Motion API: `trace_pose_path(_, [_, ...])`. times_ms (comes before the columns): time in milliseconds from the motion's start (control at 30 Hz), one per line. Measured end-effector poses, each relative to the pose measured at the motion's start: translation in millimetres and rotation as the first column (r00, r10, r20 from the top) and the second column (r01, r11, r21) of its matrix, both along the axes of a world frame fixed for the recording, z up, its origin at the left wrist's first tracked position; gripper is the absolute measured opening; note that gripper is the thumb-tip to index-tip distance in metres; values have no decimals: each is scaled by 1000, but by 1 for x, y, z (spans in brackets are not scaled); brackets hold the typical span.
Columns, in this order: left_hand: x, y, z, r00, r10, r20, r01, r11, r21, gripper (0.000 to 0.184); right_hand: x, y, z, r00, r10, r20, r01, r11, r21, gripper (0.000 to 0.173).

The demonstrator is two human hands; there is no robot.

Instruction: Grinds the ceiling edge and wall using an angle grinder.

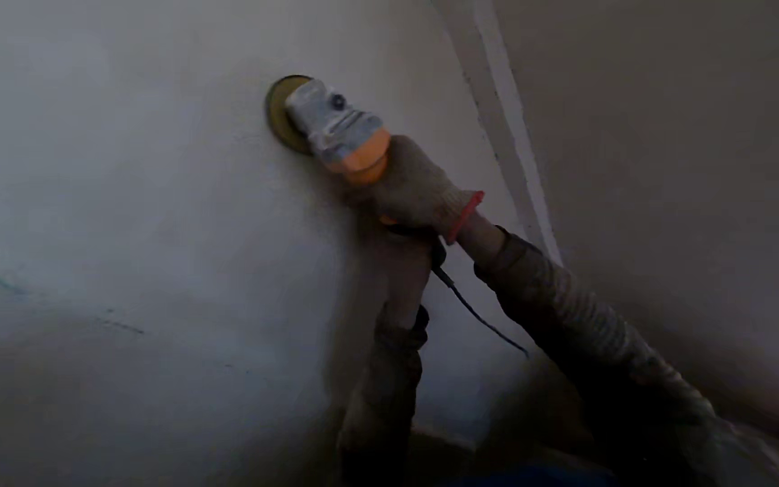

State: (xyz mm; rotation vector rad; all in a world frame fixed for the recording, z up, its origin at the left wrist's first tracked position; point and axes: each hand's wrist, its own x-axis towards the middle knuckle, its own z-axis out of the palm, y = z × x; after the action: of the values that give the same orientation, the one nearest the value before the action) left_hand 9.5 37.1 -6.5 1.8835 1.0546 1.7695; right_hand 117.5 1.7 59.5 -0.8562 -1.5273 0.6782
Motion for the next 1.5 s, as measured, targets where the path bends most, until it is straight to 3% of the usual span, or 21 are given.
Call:
trace_pose_path(67, [8, -3, -1, 988, 36, -151, -58, 988, -143, 55, 4, 14, -9, 992, -70, -105, 57, 991, -118, 41])
trace_pose_path(167, [21, -1, -21, 961, -25, -277, -74, 937, -342, 69, 18, 34, -65, 957, -189, -219, 118, 947, -299, 45])
trace_pose_path(300, [30, 13, -67, 959, -138, -249, 21, 907, -421, 80, 35, 53, -104, 935, -222, -275, 100, 913, -396, 51])
trace_pose_path(367, [36, 13, -59, 963, -134, -235, 23, 907, -421, 77, 40, 50, -96, 946, -225, -231, 117, 908, -403, 48])
trace_pose_path(467, [46, 16, -19, 971, -70, -228, -6, 948, -318, 74, 47, 70, -55, 965, -197, -174, 152, 958, -242, 41])
trace_pose_path(567, [48, 32, 25, 943, 77, -325, -133, 979, -153, 80, 53, 92, 11, 981, -117, -155, 98, 988, -121, 44])
trace_pose_path(700, [37, 43, 58, 968, 56, -243, -77, 994, -77, 73, 44, 81, 65, 986, -122, -117, 117, 992, -54, 47])
trace_pose_path(767, [32, 36, 54, 963, 125, -240, -155, 982, -107, 64, 39, 25, 59, 994, -111, -12, 107, 975, -193, 45])
trace_pose_path(800, [31, 30, 44, 968, 130, -214, -154, 983, -96, 61, 38, 18, 36, 995, -96, 25, 98, 986, -138, 45])
trace_pose_path(833, [32, 27, 34, 980, 113, -162, -125, 990, -66, 58, 35, 44, -4, 992, -128, 19, 124, 982, 141, 44])
trace_pose_path(867, [34, 27, 27, 990, 89, -109, -95, 994, -56, 58, 26, 93, -33, 984, -156, -82, 176, 876, 449, 44])
trace_pose_path(900, [37, 26, 25, 991, 82, -106, -88, 995, -52, 56, 28, 105, -29, 991, -127, -53, 137, 917, 376, 44])
trace_pose_path(933, [38, 28, 25, 984, 96, -147, -106, 992, -63, 54, 32, 96, -7, 995, -98, -30, 102, 984, 145, 42])
trace_pose_path(967, [39, 30, 29, 968, 109, -225, -138, 983, -118, 57, 38, 88, 12, 995, -82, -61, 79, 995, -57, 43])
trace_pose_path(1000, [40, 33, 34, 952, 98, -290, -152, 974, -167, 62, 42, 92, 22, 986, -101, -135, 79, 985, -156, 46])
trace_pose_path(1100, [45, 41, 37, 945, 58, -322, -136, 965, -224, 67, 48, 98, 12, 950, -147, -274, 97, 978, -186, 54])
trace_pose_path(1300, [54, 23, 12, 969, 168, -181, -193, 973, -130, 59, 46, 39, 6, 992, -73, -102, 63, 992, -106, 33])
trace_pose_path(1400, [50, 26, 12, 971, 88, -220, -126, 978, -165, 60, 47, 37, 1, 984, -111, -140, 82, 977, -199, 41])
trace_pose_path(1500, [44, 18, 8, 951, -19, -310, -91, 938, -334, 67, 45, 47, -31, 947, -200, -250, 103, 929, -355, 54])
